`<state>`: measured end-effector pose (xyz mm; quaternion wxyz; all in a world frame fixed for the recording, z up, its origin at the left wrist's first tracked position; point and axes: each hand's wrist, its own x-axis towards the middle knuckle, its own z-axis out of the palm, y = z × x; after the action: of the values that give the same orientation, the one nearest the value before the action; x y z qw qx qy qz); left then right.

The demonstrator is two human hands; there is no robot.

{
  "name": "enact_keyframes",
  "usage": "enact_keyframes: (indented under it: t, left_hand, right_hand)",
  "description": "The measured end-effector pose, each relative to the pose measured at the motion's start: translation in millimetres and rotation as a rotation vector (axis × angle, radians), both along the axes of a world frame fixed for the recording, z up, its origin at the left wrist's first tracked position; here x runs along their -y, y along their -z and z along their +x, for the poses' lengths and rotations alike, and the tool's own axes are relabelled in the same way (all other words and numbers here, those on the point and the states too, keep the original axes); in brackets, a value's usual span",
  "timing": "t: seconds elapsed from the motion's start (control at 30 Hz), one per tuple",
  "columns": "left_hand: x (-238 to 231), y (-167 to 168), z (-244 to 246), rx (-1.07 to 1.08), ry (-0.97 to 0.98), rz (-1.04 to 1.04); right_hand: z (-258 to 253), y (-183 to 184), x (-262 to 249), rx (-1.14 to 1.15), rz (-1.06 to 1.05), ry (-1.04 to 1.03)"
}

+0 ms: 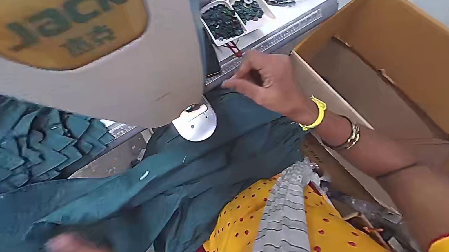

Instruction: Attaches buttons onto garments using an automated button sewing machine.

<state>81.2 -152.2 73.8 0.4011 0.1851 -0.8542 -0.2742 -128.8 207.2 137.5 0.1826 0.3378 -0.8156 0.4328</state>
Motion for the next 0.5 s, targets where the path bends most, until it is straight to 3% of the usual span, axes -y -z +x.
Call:
enact_keyframes:
  t: [0.1, 0.2, 0.27, 0.33, 0.43, 0.5]
  left_hand:
    - [-94.8, 54.6, -11.3, 0.336, 0.582, -0.086]
    - [-159.9, 80.9, -37.4, 0.466, 0.907, -0.346]
    - [-177.9, 71.2, -58.6, 0.415, 0.935, -0.302]
    - [-171.5, 30.8, -73.1, 0.321, 0.868, -0.178]
    - [-115.8, -25.6, -72.1, 0.174, 0.706, -0.098]
    - [-59.5, -32.4, -61.8, 0.222, 0.586, -0.164]
  right_hand:
    - [14.7, 30.4, -58.9, 0.282, 0.063, 0.225]
    - [26.3, 67.0, -106.0, 0.577, 0.217, 0.297]
    - [32.3, 85.0, -123.7, 0.743, 0.316, 0.277]
    - [42.6, 88.0, -130.7, 0.825, 0.332, 0.19]
    - [55.3, 86.4, -133.4, 0.856, 0.347, -0.043]
    - [53.3, 91.9, -121.8, 0.852, 0.406, -0.091]
